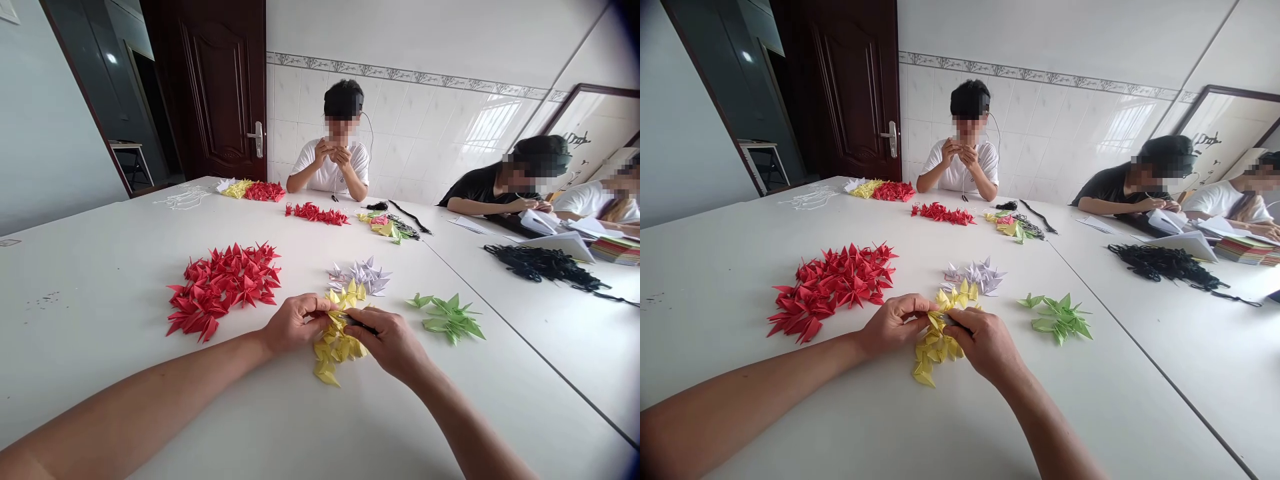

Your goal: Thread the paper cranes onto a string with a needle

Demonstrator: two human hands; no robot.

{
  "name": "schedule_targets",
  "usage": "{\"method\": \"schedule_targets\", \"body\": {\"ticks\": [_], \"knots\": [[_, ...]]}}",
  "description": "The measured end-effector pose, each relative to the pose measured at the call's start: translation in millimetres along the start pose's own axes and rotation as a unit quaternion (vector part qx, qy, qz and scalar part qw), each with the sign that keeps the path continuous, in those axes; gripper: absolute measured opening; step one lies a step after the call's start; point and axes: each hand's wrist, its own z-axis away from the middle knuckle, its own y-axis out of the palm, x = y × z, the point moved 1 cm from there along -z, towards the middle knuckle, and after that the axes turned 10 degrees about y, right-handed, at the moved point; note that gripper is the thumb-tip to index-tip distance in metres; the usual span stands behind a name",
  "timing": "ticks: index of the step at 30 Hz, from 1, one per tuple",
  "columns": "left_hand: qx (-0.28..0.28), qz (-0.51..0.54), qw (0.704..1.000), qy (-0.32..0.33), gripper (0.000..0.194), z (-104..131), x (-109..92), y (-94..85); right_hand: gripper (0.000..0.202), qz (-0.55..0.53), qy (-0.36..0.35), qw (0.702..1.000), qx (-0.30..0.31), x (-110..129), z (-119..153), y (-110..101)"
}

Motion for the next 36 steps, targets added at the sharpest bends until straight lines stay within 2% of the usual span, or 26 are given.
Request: {"method": "schedule_targets", "body": {"ticks": [13, 28, 36], "knots": [[0.006, 0.015, 1.0, -0.024, 0.025, 0.6, 0.3, -0.2, 0.018, 0.036, -0.016, 0.999, -0.02, 4.0, 1.5, -3.6], [0.001, 0.009, 1.0, -0.023, 0.026, 1.8, 6.0, 0.9, 0.02, 0.041, -0.019, 0.999, -0.011, 3.0, 1.7, -4.4], [-0.007, 0.004, 1.0, -0.017, 0.025, 1.7, 2.8, 0.8, 0.018, 0.043, -0.014, 0.999, -0.004, 3.9, 1.2, -3.5]]}}
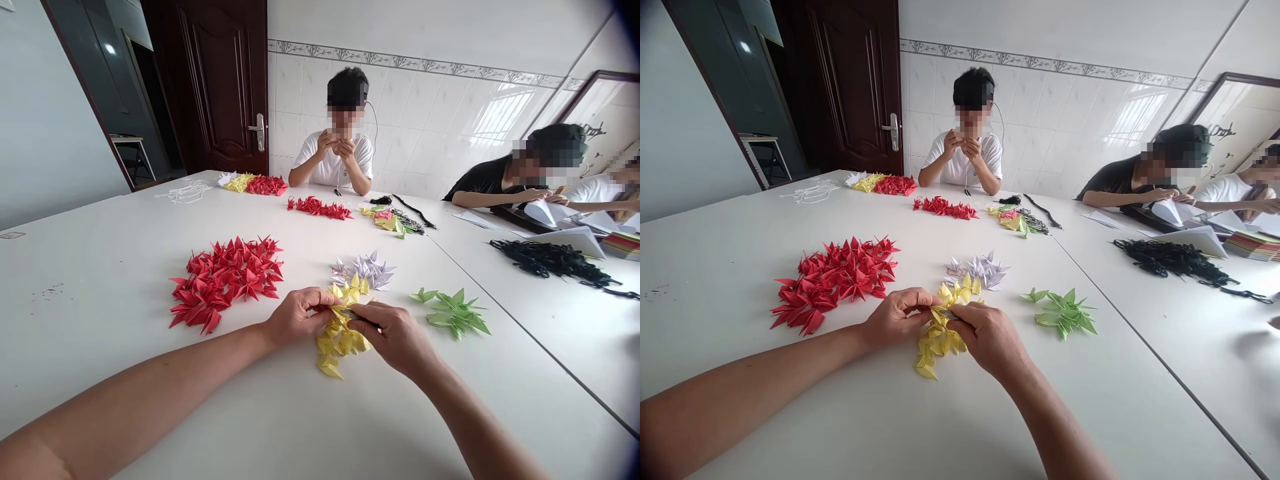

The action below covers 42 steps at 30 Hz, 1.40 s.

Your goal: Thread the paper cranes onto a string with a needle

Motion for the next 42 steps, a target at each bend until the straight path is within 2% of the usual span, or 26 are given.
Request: {"method": "schedule_targets", "body": {"ticks": [16, 19, 21, 24, 28, 31, 35, 42], "knots": [[0.012, 0.01, 1.0, -0.003, 0.025, -0.9, -1.1, -0.6, 0.02, -0.02, -0.002, 1.0, -0.002, -2.4, -0.9, -1.5], [-0.002, 0.012, 1.0, -0.01, 0.023, -1.5, -2.0, -0.9, 0.021, -0.046, 0.002, 0.999, -0.015, -7.4, -3.1, -6.7], [-0.032, 0.009, 0.999, -0.027, 0.026, -2.1, -1.4, -1.8, 0.021, -0.074, 0.033, 0.996, -0.048, -15.6, -6.1, -12.1], [-0.081, 0.016, 0.995, -0.051, 0.037, -3.8, 0.1, -4.6, 0.028, -0.121, 0.152, 0.971, -0.135, -34.3, -11.2, -19.5], [-0.082, 0.019, 0.995, -0.054, 0.034, -6.3, 1.4, -7.2, 0.046, -0.143, 0.245, 0.94, -0.192, -54.9, -15.3, -20.8], [-0.073, 0.0, 0.996, -0.049, 0.03, -6.7, 2.2, -7.2, 0.047, -0.168, 0.268, 0.933, -0.174, -60.2, -16.2, -16.1], [-0.077, -0.039, 0.996, -0.036, 0.026, -6.4, 3.2, -6.2, 0.039, -0.194, 0.266, 0.938, -0.103, -56.7, -15.9, -6.2], [-0.09, -0.127, 0.988, -0.002, 0.021, -7.8, 7.3, -8.3, 0.039, -0.235, 0.253, 0.939, -0.007, -44.4, -14.8, 5.6]]}}
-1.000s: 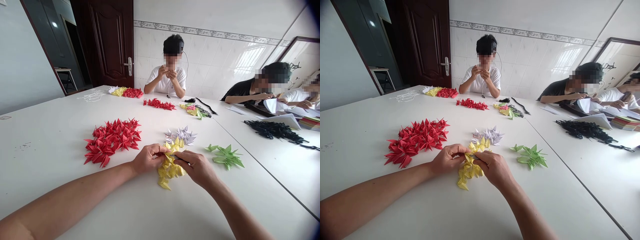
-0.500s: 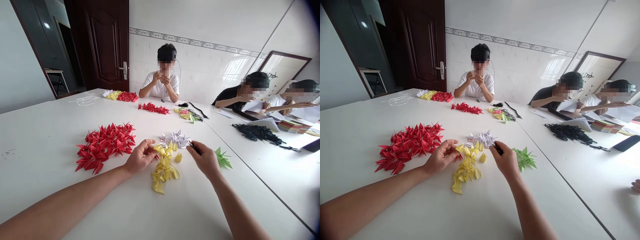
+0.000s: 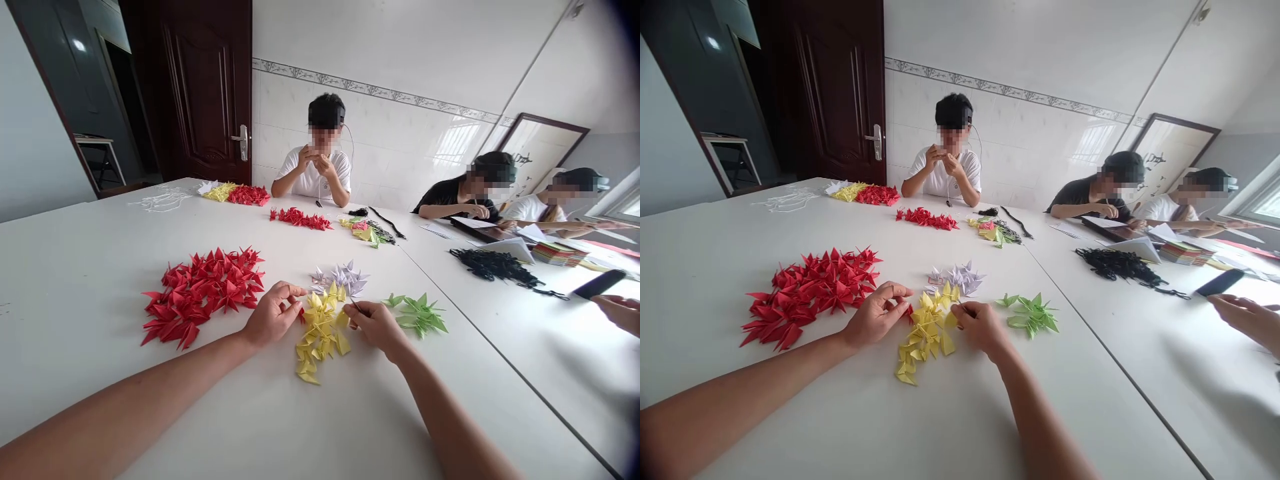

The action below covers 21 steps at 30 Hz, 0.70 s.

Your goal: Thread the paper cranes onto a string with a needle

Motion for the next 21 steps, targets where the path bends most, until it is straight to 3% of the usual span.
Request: {"method": "schedule_targets", "body": {"ticks": [6, 10, 14, 21], "knots": [[0.028, -0.008, 0.999, -0.031, 0.026, -0.5, 4.1, 1.9, 0.045, -0.063, 0.011, 0.998, 0.019, -2.5, -3.8, -0.3], [0.043, 0.02, 0.996, -0.069, 0.048, 2.5, 3.7, 4.9, 0.05, -0.116, 0.029, 0.993, 0.02, -7.0, -7.6, -5.2], [0.051, 0.03, 0.997, -0.045, 0.066, 5.0, 6.0, 10.0, 0.051, -0.143, 0.037, 0.988, 0.045, -9.1, -8.0, -6.8], [0.002, 0.04, 0.997, -0.059, 0.051, 8.1, 9.1, 11.5, 0.052, -0.16, 0.047, 0.985, 0.052, -10.7, -7.0, -4.5]]}}
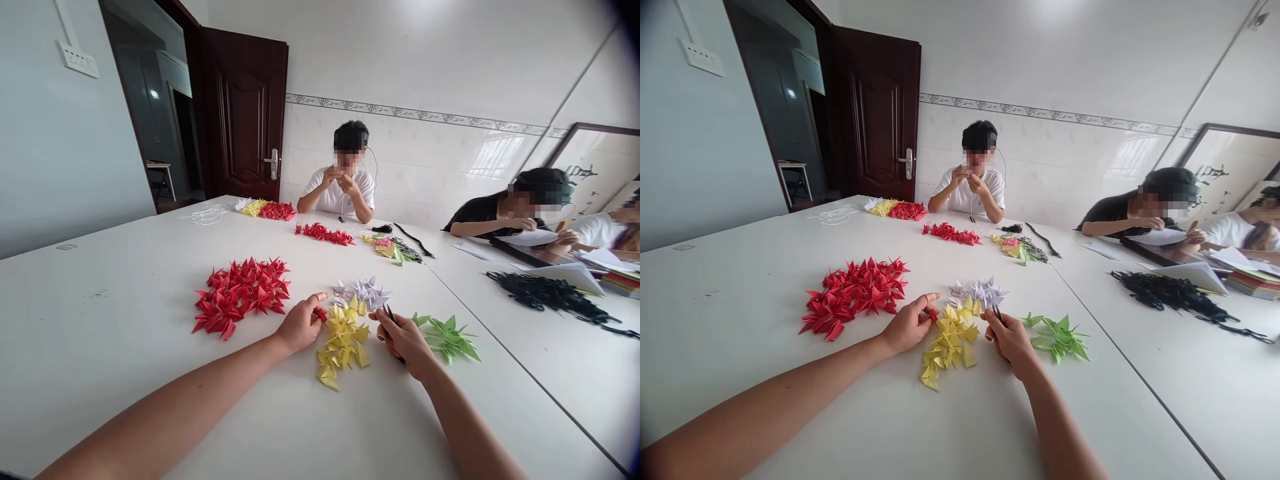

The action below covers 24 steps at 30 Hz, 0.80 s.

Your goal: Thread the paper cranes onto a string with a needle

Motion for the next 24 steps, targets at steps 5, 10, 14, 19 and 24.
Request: {"method": "schedule_targets", "body": {"ticks": [5, 10, 14, 19, 24], "knots": [[-0.045, 0.03, 0.998, -0.019, 0.044, -1.6, 0.0, -6.1, 0.048, 0.001, -0.008, 1.0, -0.027, 3.6, 3.7, 3.7], [-0.06, 0.135, 0.988, -0.051, 0.036, -3.8, -2.6, -11.2, 0.048, 0.011, -0.048, 0.996, -0.071, 6.0, 3.9, 8.8], [-0.054, 0.197, 0.977, -0.068, 0.033, -3.9, -7.3, -13.7, 0.046, 0.049, -0.1, 0.989, -0.094, 9.0, 9.1, 19.7], [-0.031, 0.237, 0.97, -0.051, 0.04, -3.3, -9.7, -12.3, 0.037, 0.129, -0.177, 0.972, -0.085, 16.5, 29.2, 38.4], [-0.033, 0.183, 0.98, -0.068, 0.039, -4.5, -6.7, -12.7, 0.035, 0.179, -0.171, 0.957, -0.149, 16.3, 25.4, 28.6]]}}
